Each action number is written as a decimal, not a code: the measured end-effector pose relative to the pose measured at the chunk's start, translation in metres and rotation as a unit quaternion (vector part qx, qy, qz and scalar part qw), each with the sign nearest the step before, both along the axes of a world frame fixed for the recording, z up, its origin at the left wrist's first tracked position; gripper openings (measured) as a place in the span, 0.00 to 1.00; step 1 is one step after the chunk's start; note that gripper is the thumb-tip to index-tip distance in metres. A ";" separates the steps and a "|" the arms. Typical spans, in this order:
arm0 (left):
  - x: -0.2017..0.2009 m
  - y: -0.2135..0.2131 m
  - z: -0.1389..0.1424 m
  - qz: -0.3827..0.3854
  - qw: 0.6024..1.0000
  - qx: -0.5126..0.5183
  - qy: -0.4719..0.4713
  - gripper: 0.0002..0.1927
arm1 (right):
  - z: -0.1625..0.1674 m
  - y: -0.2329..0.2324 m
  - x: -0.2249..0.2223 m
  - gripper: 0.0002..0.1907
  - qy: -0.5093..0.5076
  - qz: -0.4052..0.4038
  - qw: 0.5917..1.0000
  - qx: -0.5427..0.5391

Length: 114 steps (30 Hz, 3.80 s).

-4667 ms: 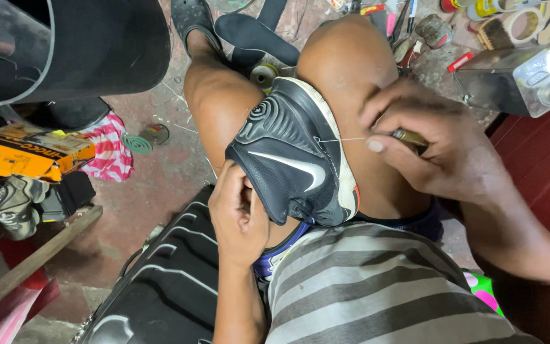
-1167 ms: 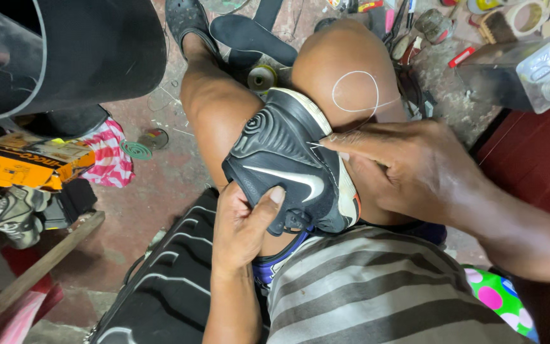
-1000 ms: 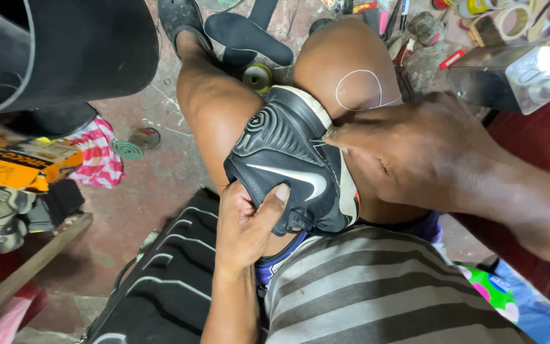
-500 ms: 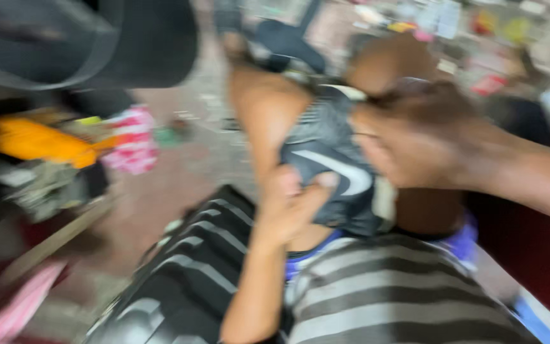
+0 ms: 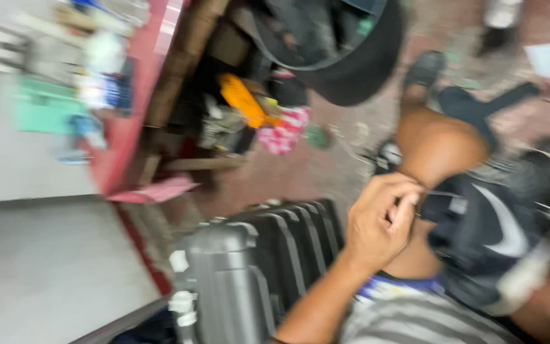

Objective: The person sits on the floor and sews a black and white sneaker using a needle and white thread. They repeatedly push the needle through the shoe's upper and pull the thread to secure the stitching.

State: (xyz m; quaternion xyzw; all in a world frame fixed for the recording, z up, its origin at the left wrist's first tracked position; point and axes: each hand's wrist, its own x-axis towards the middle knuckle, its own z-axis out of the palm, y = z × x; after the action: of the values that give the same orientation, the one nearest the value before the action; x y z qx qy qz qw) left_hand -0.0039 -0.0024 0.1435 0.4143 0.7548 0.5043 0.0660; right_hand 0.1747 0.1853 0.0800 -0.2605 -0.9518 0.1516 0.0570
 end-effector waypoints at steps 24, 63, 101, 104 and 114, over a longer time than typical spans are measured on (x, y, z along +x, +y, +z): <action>0.041 0.038 -0.070 -0.115 0.934 -0.115 -0.317 0.12 | 0.028 0.051 0.039 0.09 0.158 0.104 0.976 -0.112; 0.029 0.067 -0.063 -0.174 0.947 -0.189 -0.194 0.09 | 0.050 0.033 0.019 0.14 -0.048 0.138 0.984 0.098; 0.046 0.081 -0.009 -0.222 0.972 -0.064 -0.041 0.04 | 0.022 0.025 0.049 0.29 0.232 0.011 0.949 -0.213; 0.042 0.071 -0.013 -0.211 0.945 -0.027 -0.249 0.13 | 0.007 0.012 0.051 0.24 0.166 -0.007 0.982 -0.094; 0.037 0.088 0.007 -0.324 0.927 -0.185 -0.046 0.34 | 0.034 0.001 0.092 0.07 0.187 -0.099 0.893 -0.396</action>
State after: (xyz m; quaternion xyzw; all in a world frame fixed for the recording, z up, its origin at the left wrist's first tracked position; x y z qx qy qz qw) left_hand 0.0328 0.0858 0.1502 0.5928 0.6553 0.3256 0.3362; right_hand 0.2666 0.1861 0.1139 -0.3213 -0.7539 0.5556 0.1407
